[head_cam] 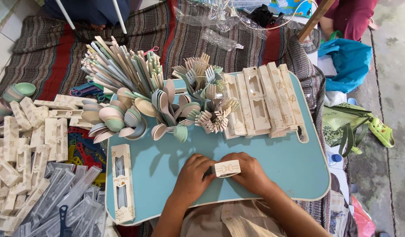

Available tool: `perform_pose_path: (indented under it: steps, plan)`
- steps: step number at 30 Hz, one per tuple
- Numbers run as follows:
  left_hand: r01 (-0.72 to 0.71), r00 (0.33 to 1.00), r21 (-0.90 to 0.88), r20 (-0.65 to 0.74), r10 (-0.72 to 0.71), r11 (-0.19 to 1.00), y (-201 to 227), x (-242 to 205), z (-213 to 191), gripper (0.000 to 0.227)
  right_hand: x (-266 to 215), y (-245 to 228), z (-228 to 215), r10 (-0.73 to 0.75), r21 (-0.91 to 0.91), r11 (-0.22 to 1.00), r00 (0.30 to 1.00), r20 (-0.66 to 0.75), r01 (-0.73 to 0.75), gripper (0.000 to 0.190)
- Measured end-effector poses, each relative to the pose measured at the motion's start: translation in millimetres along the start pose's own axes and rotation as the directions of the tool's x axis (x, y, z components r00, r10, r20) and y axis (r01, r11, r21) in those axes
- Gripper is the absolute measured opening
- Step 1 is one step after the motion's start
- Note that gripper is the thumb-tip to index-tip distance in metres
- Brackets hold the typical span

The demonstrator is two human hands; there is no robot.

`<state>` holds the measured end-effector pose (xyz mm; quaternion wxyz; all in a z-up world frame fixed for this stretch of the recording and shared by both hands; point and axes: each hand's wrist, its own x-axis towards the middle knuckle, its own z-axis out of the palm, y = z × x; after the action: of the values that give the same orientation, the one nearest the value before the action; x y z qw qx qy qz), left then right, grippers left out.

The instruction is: Assembling small cardboard souvenir boxes by folding them and inserting plastic spoons and straws

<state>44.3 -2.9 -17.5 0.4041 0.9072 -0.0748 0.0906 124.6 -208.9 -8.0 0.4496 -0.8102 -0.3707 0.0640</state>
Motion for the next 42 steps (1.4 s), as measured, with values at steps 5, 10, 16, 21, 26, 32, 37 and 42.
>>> perform_pose_path:
  steps: [5, 10, 16, 21, 26, 32, 37, 42]
  plan:
    - [0.018, 1.0, 0.003, 0.011, -0.019, 1.0, 2, 2, -1, 0.038, 1, -1, 3, 0.0, -0.027, 1.0, 1.0, -0.024, -0.001, 0.032]
    - [0.025, 1.0, 0.012, 0.012, -0.025, 1.0, 1, 0, 1, 0.038, -1, 0, 3, -0.006, -0.035, 0.999, 1.0, -0.015, 0.005, 0.035]
    - [0.019, 1.0, 0.013, -0.015, -0.019, 1.0, 2, 0, 0, 0.039, 0, -2, 1, -0.016, -0.055, 0.998, 1.0, -0.017, 0.016, 0.035]
    - [0.012, 1.0, 0.014, -0.017, -0.012, 1.0, 5, 1, -2, 0.04, 1, -2, 0, -0.037, -0.04, 0.999, 0.999, -0.013, 0.037, 0.037]
    - [0.013, 1.0, 0.014, -0.016, -0.013, 1.0, 3, 0, 0, 0.04, 1, -2, 2, -0.021, -0.04, 0.999, 1.0, -0.018, 0.02, 0.035]
    - [0.007, 0.999, 0.006, -0.032, -0.007, 1.0, 4, 2, -2, 0.039, -1, 2, 6, -0.013, -0.077, 0.997, 1.0, -0.016, 0.012, 0.039]
    - [-0.023, 0.999, 0.013, -0.047, 0.024, 1.0, 6, 4, -3, 0.038, 2, 0, 6, -0.032, -0.103, 0.994, 0.999, -0.032, 0.029, 0.053]
    - [-0.006, 1.0, 0.022, -0.024, 0.006, 1.0, 8, 5, -4, 0.038, 10, -10, -1, -0.076, -0.157, 0.985, 0.997, -0.013, 0.073, 0.034]
